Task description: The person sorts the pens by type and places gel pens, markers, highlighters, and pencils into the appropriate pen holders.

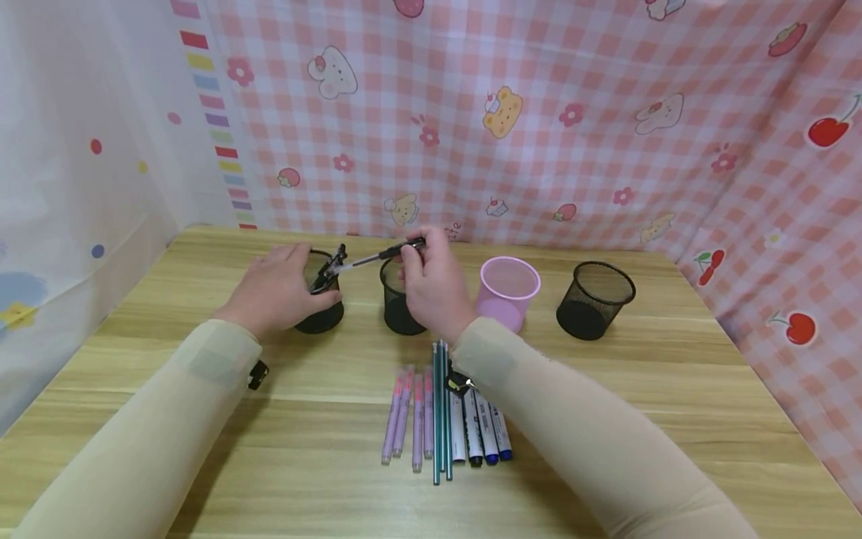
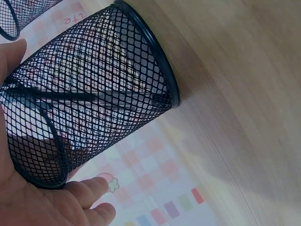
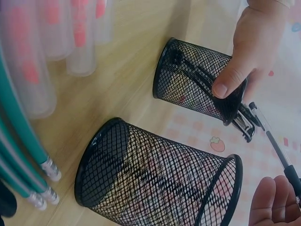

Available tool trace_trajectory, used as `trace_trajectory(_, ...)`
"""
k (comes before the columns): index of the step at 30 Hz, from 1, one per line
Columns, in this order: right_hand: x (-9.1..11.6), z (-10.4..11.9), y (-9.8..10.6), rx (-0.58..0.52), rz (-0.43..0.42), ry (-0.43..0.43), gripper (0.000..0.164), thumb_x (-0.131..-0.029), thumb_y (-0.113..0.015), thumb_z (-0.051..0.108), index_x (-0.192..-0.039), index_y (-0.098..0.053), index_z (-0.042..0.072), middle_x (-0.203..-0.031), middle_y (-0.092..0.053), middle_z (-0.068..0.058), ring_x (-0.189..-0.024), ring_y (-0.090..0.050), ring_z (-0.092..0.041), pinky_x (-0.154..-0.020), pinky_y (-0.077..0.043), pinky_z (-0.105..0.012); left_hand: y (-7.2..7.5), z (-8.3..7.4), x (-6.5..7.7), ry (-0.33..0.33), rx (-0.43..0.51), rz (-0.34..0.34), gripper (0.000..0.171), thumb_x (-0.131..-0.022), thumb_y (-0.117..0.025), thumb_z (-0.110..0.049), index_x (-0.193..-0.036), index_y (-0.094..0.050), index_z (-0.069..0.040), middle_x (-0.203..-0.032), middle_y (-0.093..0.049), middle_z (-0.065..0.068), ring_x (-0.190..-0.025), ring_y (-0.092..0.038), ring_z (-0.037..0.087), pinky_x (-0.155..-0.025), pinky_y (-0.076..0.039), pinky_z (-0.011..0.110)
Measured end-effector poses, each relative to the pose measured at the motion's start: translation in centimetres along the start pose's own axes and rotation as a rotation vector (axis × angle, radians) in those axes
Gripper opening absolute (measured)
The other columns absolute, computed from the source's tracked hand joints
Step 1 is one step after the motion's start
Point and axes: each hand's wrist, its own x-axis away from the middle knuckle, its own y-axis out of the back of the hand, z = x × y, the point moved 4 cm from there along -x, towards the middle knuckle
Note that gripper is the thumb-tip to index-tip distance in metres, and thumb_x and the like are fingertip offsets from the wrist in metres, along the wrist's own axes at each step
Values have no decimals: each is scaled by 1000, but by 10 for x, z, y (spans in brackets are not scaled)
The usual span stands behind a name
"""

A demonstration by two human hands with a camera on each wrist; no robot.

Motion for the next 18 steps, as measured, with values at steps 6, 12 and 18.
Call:
trace_trajectory(6,-3,-2,-8,36,13,-2,21,-111,-47,7,-131,-51,1,-104,-70,-19,-85,-66,-33,-73,-54,-28,0,0,0,3,-4,-4,113,-93,-59,-74,-164,-22,5,-170,-24,31,-158,-21,49,-127,-16,69)
trace_trajectory(12,-3,-2,-15,60,50,-32,23,-111,-48,9,-133,-51,3,-110,-71,-22,-89,-68,-35,-74,-55,-29,0,-1,0,-1,5,-11,113,-93,-59,-74,-164,-22,5,-170,-24,31,-158,-21,48,-128,-16,68)
trace_trajectory(18,-2,-2,-19,131,50,-30,24,-111,-49,12,-134,-55,5,-103,-71,-15,-85,-65,-21,-77,-56,-30,0,0,-1,-10,2,-14,112,-94,-59,-73,-164,-22,6,-170,-24,31,-158,-21,49,-127,-17,68)
